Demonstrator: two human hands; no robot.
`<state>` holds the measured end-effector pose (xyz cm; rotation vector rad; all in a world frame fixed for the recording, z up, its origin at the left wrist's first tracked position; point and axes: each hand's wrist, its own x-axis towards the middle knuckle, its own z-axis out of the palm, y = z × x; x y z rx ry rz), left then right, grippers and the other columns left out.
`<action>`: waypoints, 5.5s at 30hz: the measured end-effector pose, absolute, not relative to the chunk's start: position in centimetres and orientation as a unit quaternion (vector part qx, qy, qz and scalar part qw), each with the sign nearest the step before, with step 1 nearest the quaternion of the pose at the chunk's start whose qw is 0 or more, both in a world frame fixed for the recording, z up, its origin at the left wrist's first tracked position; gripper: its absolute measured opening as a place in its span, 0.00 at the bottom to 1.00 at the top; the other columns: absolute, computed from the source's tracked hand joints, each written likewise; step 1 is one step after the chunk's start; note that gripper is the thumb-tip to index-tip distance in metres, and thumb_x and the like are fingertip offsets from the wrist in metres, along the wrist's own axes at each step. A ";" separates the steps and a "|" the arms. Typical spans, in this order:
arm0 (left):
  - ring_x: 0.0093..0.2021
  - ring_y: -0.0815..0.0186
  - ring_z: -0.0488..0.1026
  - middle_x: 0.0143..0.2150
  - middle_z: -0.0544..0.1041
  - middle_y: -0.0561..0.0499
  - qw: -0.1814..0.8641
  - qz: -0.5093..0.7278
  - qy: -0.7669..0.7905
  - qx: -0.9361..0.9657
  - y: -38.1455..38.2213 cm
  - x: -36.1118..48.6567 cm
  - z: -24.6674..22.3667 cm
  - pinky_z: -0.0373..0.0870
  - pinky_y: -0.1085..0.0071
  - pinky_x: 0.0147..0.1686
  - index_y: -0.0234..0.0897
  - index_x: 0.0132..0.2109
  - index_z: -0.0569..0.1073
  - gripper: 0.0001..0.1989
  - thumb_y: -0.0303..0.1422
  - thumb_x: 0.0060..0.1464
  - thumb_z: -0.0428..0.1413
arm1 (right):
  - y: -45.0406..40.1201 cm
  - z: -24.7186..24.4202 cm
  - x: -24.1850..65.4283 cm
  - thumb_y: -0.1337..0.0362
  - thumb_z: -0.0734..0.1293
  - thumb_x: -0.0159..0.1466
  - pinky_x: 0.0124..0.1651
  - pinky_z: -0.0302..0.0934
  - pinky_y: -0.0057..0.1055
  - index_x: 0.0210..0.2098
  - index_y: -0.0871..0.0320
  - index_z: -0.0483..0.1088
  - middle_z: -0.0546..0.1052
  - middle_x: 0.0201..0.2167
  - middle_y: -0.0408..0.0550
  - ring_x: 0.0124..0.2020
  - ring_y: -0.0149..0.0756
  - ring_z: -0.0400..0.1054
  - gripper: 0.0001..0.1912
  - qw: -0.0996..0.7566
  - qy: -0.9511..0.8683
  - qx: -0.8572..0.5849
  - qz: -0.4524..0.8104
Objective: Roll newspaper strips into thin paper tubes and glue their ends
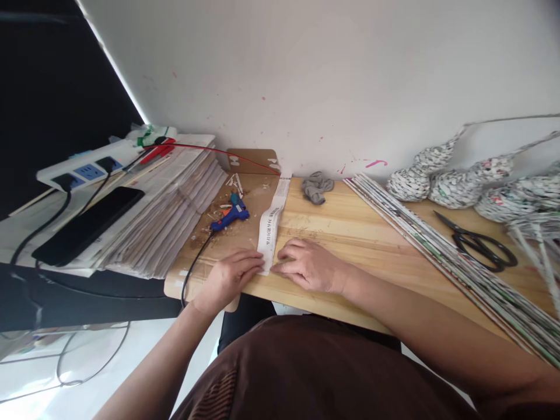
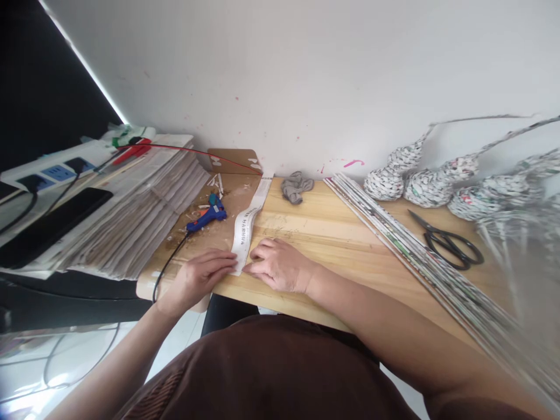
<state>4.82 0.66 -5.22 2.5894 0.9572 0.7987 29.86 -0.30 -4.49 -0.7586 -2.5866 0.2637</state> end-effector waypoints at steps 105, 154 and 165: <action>0.38 0.54 0.74 0.37 0.77 0.40 0.080 0.101 0.595 0.794 6.6 15.1 -2.9 0.64 0.67 0.34 0.34 0.42 0.73 0.25 0.52 0.46 0.56 | 2.7 -4.0 31.3 0.59 0.66 0.58 0.48 0.64 0.39 0.44 0.55 0.72 0.76 0.47 0.49 0.51 0.43 0.67 0.15 0.717 -0.364 -0.360 0.472; 0.37 0.65 0.74 0.38 0.79 0.48 0.284 0.183 0.509 0.792 15.5 12.2 -2.3 0.69 0.71 0.39 0.33 0.40 0.76 0.16 0.21 0.40 0.57 | 4.3 -7.0 32.8 0.50 0.67 0.57 0.37 0.62 0.34 0.33 0.61 0.73 0.77 0.31 0.49 0.33 0.40 0.69 0.18 0.641 -0.399 -0.454 0.474; 0.43 0.60 0.72 0.44 0.76 0.46 0.225 0.179 0.509 0.811 15.0 12.6 -3.1 0.65 0.66 0.45 0.37 0.47 0.74 0.21 0.22 0.42 0.55 | 3.5 -5.7 31.7 0.56 0.72 0.53 0.31 0.59 0.29 0.30 0.59 0.74 0.75 0.25 0.45 0.25 0.33 0.67 0.13 0.625 -0.300 -0.380 0.612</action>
